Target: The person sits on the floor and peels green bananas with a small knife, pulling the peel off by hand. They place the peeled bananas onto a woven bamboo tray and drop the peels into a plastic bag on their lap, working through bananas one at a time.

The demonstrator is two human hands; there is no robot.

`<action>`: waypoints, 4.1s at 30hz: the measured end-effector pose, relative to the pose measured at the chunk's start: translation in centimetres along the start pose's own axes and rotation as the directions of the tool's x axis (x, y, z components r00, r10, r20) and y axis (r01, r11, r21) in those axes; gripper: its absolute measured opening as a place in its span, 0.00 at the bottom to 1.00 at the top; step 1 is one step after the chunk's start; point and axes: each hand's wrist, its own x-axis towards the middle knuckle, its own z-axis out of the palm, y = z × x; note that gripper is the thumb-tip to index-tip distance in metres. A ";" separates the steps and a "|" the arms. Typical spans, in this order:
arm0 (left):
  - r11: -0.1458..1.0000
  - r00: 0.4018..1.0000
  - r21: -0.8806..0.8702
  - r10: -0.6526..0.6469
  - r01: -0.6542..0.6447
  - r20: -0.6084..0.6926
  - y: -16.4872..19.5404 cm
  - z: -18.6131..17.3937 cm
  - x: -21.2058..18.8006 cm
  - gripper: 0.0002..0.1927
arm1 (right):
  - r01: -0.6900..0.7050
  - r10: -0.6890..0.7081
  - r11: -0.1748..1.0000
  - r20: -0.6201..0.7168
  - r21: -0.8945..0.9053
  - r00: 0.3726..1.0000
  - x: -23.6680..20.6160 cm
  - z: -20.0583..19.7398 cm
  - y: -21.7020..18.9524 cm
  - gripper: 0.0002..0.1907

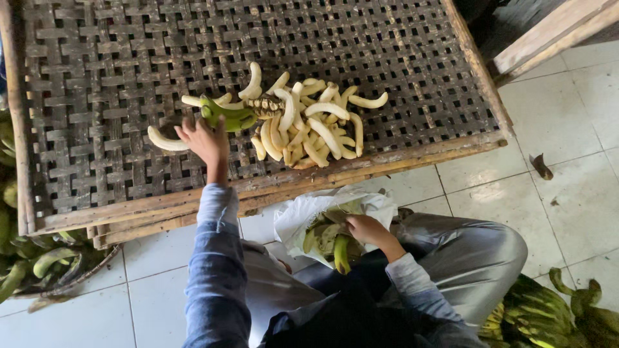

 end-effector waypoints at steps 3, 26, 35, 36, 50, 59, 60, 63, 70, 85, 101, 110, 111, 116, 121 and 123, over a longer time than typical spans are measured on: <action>0.948 0.956 -0.133 -0.283 0.290 0.071 3.1 1.7 -0.6 0.37 | -0.044 0.044 0.999 0.000 0.015 0.999 -0.3 -0.3 -1.1 0.19; -0.317 0.840 -0.898 -0.354 0.305 0.411 6.4 -3.9 -2.0 0.15 | -0.111 0.161 0.980 -0.330 0.165 0.930 0.7 -4.8 -7.5 0.18; 0.017 0.847 -0.862 0.176 0.506 0.501 15.6 -9.2 -16.3 0.14 | 0.347 -0.114 0.921 -0.733 0.174 0.670 -2.4 -12.4 -13.9 0.21; 0.005 0.834 -0.852 0.199 0.524 0.514 15.9 -9.6 -16.9 0.14 | 0.351 -0.116 0.920 -0.733 0.176 0.671 -2.5 -12.6 -14.1 0.21; 0.295 0.809 -0.854 0.295 0.429 0.509 15.9 -12.3 -16.1 0.16 | 0.241 0.012 0.927 -0.664 0.288 0.748 -2.1 -11.6 -13.1 0.14; 0.624 0.918 -0.744 0.395 -0.238 0.038 15.2 -11.1 -13.8 0.28 | 0.208 0.033 0.298 -0.227 0.932 0.973 -1.7 -11.1 -11.2 0.15; 0.663 0.913 -0.680 0.407 -0.315 -0.026 15.1 -11.0 -13.6 0.28 | 0.161 0.027 0.277 -0.175 0.947 0.984 -1.9 -11.1 -11.2 0.15; 0.590 0.912 -0.758 0.410 -0.280 -0.017 15.2 -11.0 -13.5 0.27 | 0.095 -0.035 0.149 -0.091 0.984 0.995 -2.1 -11.6 -10.7 0.19; 0.074 0.936 -0.960 0.213 0.269 0.279 14.2 -10.1 -13.6 0.28 | -0.103 0.110 -0.148 0.120 0.984 0.987 -1.2 -10.0 -2.5 0.26; -0.569 0.666 -0.483 0.161 0.666 0.728 13.1 -0.6 -18.6 0.15 | -0.006 0.310 0.877 -0.559 0.480 0.769 -0.4 -2.9 -5.9 0.20; -0.493 0.398 -0.230 0.267 0.839 0.878 14.4 -2.1 -16.2 0.29 | 0.288 0.264 0.566 -0.501 0.773 0.824 5.0 -4.0 -5.2 0.18; -0.088 0.647 -0.674 0.392 0.734 0.654 14.5 -5.4 -13.6 0.27 | 0.198 0.369 0.221 -0.270 0.955 0.889 2.9 -7.5 -6.9 0.15; -0.138 0.647 -0.661 0.424 0.738 0.634 14.3 -5.9 -13.4 0.27 | 0.204 0.352 0.124 -0.235 0.971 0.906 2.6 -8.1 -6.6 0.15; -0.283 0.572 -0.505 0.522 0.816 0.632 14.1 -6.4 -12.8 0.26 | 0.168 0.248 -0.241 -0.106 0.956 0.963 1.8 -9.8 -5.7 0.18; -0.294 0.576 -0.495 0.401 0.817 0.712 13.6 -3.9 -13.4 0.22 | 0.196 0.192 -0.379 -0.131 0.904 0.973 0.9 -10.7 -5.9 0.19; -0.206 0.544 -0.504 0.342 0.839 0.766 12.6 -2.7 -13.3 0.20 | 0.200 0.257 -0.337 -0.114 0.920 0.960 0.1 -11.0 -5.7 0.18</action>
